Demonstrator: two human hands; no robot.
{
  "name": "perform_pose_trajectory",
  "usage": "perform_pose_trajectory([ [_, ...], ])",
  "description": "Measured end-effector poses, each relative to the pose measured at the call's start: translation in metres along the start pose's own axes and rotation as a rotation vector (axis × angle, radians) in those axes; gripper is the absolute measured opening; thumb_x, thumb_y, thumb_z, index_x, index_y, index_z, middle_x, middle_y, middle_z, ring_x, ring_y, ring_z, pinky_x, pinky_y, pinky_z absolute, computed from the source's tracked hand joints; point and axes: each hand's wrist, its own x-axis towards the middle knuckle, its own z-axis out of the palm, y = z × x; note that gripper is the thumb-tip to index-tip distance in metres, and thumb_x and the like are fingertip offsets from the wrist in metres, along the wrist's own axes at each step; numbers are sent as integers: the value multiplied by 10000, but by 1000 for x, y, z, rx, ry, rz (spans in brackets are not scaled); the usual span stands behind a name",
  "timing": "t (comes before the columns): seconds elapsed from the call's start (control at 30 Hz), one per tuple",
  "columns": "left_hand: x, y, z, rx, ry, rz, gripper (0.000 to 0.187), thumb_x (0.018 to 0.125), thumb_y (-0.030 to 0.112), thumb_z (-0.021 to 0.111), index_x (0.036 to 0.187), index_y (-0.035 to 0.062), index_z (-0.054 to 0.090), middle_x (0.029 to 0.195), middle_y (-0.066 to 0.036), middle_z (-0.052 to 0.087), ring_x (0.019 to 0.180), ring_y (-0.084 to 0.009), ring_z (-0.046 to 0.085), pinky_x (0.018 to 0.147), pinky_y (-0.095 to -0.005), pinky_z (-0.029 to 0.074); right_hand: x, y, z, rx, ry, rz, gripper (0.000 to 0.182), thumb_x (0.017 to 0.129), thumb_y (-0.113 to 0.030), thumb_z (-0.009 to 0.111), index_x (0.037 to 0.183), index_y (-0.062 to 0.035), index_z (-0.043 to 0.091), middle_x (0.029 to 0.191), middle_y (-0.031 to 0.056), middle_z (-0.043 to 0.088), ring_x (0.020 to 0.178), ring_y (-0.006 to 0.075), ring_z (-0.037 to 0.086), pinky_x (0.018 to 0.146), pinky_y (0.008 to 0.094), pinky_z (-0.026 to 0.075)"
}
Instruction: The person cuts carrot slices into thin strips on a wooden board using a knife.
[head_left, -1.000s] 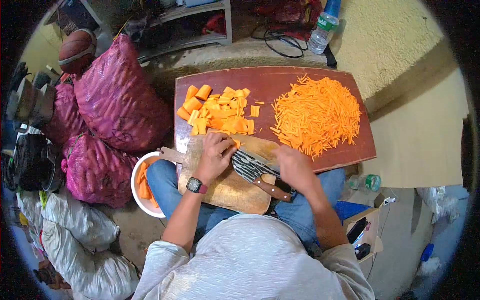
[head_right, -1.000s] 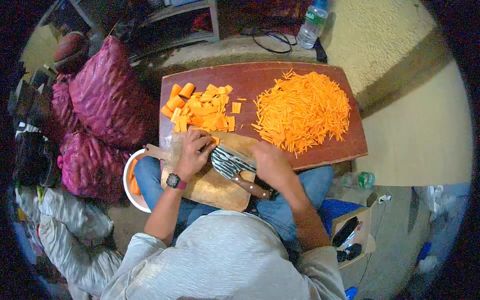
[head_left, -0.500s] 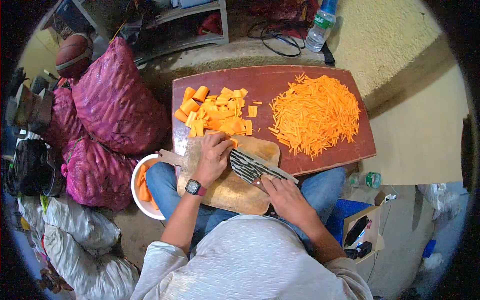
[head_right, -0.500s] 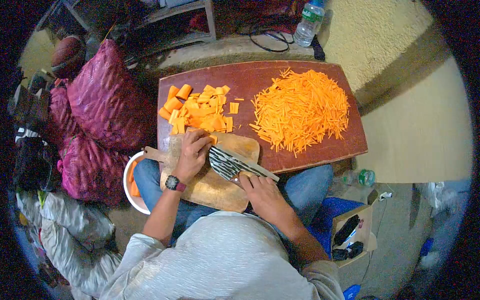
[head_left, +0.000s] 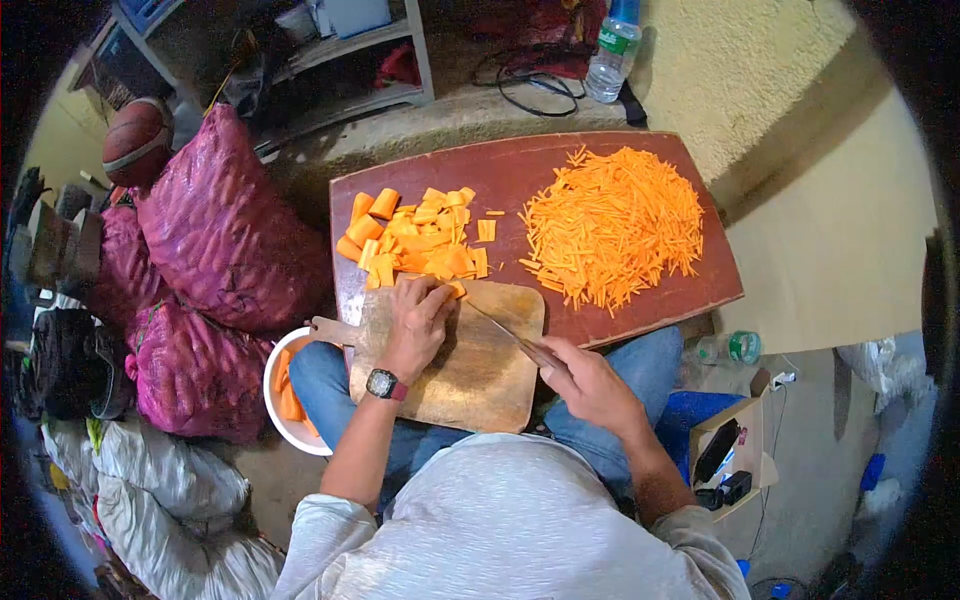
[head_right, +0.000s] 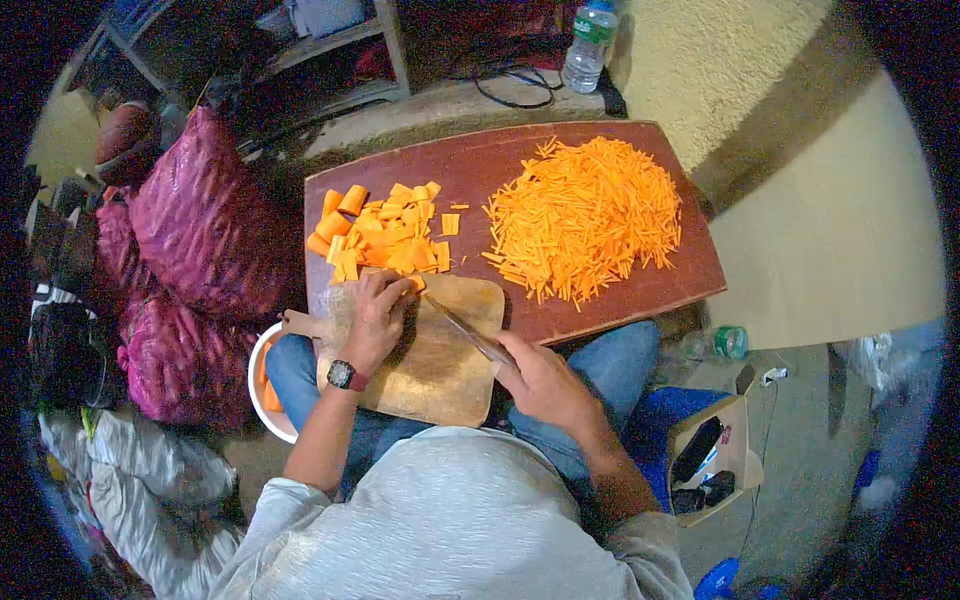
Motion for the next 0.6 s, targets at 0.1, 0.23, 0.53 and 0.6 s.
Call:
perform_pose_trajectory([
  [0.1, 1, 7, 0, 59, 15, 15, 268, 915, 24, 776, 1183, 44, 767, 1190, -146, 680, 1151, -386, 613, 996, -485, 505, -1, -2, 3, 41, 37, -11, 450, 1082, -223, 665, 1443, 32, 579, 1150, 316, 743, 1141, 502, 712, 954, 511, 567],
  [0.23, -8, 20, -1, 103, -17, -15, 287, 923, 98, 799, 1204, 57, 760, 1169, -149, 669, 1137, -376, 604, 1019, -504, 456, -4, -1, 0, 90, -20, 25, 435, 1089, -201, 657, 1451, 32, 595, 1183, 302, 751, 1134, 444, 740, 964, 477, 570],
  [0.53, -31, 70, -3, 31, -100, -57, 353, 917, 223, 853, 1203, 40, 755, 1105, -130, 698, 1065, -360, 628, 972, -474, 434, -5, 14, 13, 311, 115, 79, 461, 1134, -233, 609, 1547, -29, 582, 816, -53, 561, 614, 45, 501, 540, 249, 434],
  [0.6, -37, 77, -2, -79, -154, -56, 386, 904, 228, 864, 1223, 41, 754, 1111, -126, 699, 1081, -355, 628, 977, -477, 436, -4, 16, 19, 298, 81, 92, 457, 1137, -236, 605, 1543, -28, 581, 819, -37, 583, 634, 58, 541, 557, 261, 461],
])
